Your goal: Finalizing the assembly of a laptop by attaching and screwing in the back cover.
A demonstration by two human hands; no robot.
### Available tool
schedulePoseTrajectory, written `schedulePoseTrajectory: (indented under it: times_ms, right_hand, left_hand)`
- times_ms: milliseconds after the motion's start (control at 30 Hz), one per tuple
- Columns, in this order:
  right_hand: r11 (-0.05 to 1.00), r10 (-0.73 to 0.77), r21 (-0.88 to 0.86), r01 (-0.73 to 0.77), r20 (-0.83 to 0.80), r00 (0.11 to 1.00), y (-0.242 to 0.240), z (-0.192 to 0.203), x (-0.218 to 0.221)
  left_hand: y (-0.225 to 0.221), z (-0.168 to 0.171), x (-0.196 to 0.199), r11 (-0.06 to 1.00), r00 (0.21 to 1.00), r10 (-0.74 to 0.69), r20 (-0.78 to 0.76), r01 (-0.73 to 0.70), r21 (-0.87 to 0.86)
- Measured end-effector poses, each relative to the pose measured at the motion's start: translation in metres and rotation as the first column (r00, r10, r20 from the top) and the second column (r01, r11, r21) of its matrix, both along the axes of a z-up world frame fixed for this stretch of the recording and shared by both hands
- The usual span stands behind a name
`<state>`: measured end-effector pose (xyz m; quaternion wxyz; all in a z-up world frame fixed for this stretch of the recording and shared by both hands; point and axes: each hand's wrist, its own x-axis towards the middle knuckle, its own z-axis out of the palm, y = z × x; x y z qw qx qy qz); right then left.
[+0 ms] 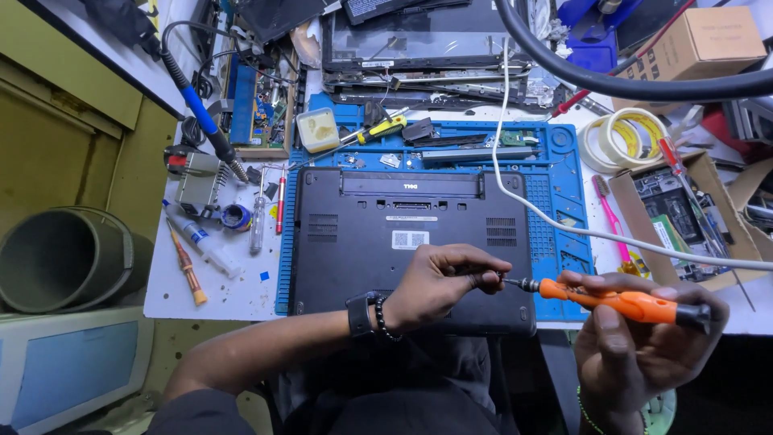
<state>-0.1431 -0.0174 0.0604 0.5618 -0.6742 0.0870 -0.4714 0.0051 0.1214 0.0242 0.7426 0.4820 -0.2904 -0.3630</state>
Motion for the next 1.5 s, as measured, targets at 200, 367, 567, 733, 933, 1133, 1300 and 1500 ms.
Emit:
schedulePoseTrajectory:
  times_ms: [200,367,567,733,933,1133,1300,1500]
  right_hand:
    - [0.999,-0.028,0.043,0.031,-0.062,0.998,0.009,0.013,0.010]
    - [1.000,-0.026,0.003,0.026,-0.038,0.999,0.005,0.004,0.008]
    - [0.999,-0.030,0.017,0.029,0.040,0.999,0.001,-0.007,0.003]
    - [1.000,-0.006,-0.020,0.005,-0.036,0.999,0.006,0.005,0.011]
    - [1.000,-0.031,0.003,0.031,-0.042,0.999,0.012,0.011,0.015]
    - [0.956,-0.059,-0.292,0.008,-0.168,0.984,0.019,0.023,0.008]
    - [0.965,-0.193,-0.232,0.126,-0.294,0.936,-0.006,-0.001,-0.008]
    - [0.954,-0.247,-0.225,0.198,-0.214,0.945,0.001,-0.017,0.003]
  left_hand:
    - [0.002,0.002,0.002,1.000,0.999,0.000,0.035,0.000,0.001]
    - [0.005,0.004,0.003,1.000,0.998,-0.004,0.056,0.005,-0.012]
    - [0.006,0.001,0.002,1.000,0.997,0.019,0.077,-0.019,-0.004]
    - [0.008,0.002,0.001,0.999,0.995,0.021,0.098,-0.017,-0.042]
    - [0.010,0.005,0.001,0.999,0.994,0.023,0.105,-0.019,-0.034]
    - [0.013,0.009,-0.001,0.984,0.922,0.167,0.348,-0.178,-0.001]
    - [0.016,0.017,-0.004,0.973,0.914,0.230,0.335,-0.218,-0.072]
    - [0.019,0.012,-0.001,0.950,0.850,0.311,0.425,-0.289,-0.119]
